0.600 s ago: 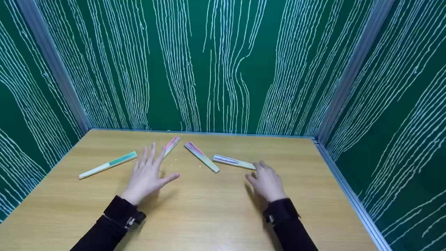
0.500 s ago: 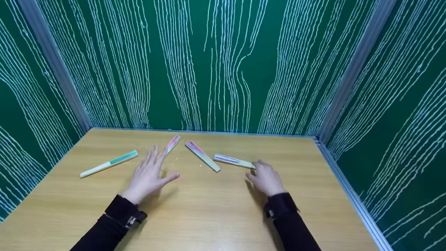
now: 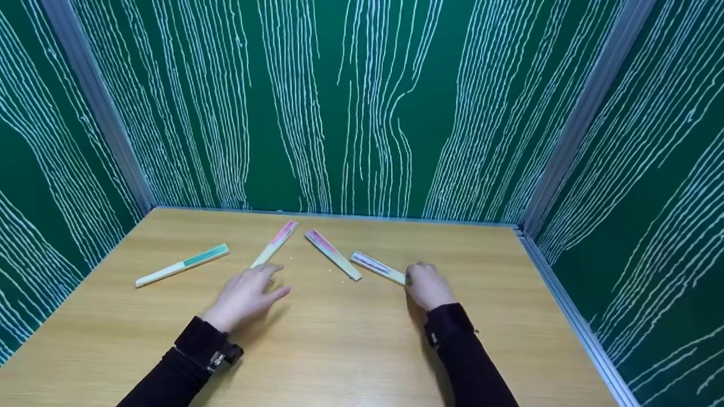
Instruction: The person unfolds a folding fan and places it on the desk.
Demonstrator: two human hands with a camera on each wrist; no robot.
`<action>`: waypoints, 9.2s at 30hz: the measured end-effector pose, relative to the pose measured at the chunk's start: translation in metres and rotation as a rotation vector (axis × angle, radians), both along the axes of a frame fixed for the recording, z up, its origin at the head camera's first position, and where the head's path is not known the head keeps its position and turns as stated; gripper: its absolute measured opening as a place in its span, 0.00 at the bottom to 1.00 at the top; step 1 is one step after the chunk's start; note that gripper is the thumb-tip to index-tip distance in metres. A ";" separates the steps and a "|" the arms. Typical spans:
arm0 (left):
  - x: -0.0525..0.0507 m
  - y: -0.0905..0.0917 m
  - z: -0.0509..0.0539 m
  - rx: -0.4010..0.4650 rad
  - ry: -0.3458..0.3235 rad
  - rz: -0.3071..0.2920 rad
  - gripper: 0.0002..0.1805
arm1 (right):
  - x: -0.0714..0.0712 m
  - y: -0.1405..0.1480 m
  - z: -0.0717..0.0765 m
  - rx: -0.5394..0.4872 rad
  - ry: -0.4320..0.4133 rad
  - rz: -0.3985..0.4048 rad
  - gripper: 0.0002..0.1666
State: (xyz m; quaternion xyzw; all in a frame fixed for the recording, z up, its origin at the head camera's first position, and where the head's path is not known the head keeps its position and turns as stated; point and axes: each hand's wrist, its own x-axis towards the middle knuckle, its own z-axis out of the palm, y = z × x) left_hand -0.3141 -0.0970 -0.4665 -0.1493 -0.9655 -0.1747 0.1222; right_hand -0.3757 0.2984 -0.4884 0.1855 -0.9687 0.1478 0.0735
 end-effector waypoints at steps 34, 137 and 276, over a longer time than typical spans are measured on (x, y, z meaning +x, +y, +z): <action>0.043 0.075 0.107 1.391 -0.232 -0.530 0.19 | 0.125 -0.121 0.122 -0.915 -0.224 0.337 0.15; 0.076 0.067 0.139 1.224 -0.121 -0.471 0.08 | 0.153 -0.100 0.170 -1.187 0.077 0.101 0.16; 0.047 0.026 0.135 1.463 0.021 -0.380 0.15 | 0.138 -0.054 0.178 -1.495 0.013 0.182 0.19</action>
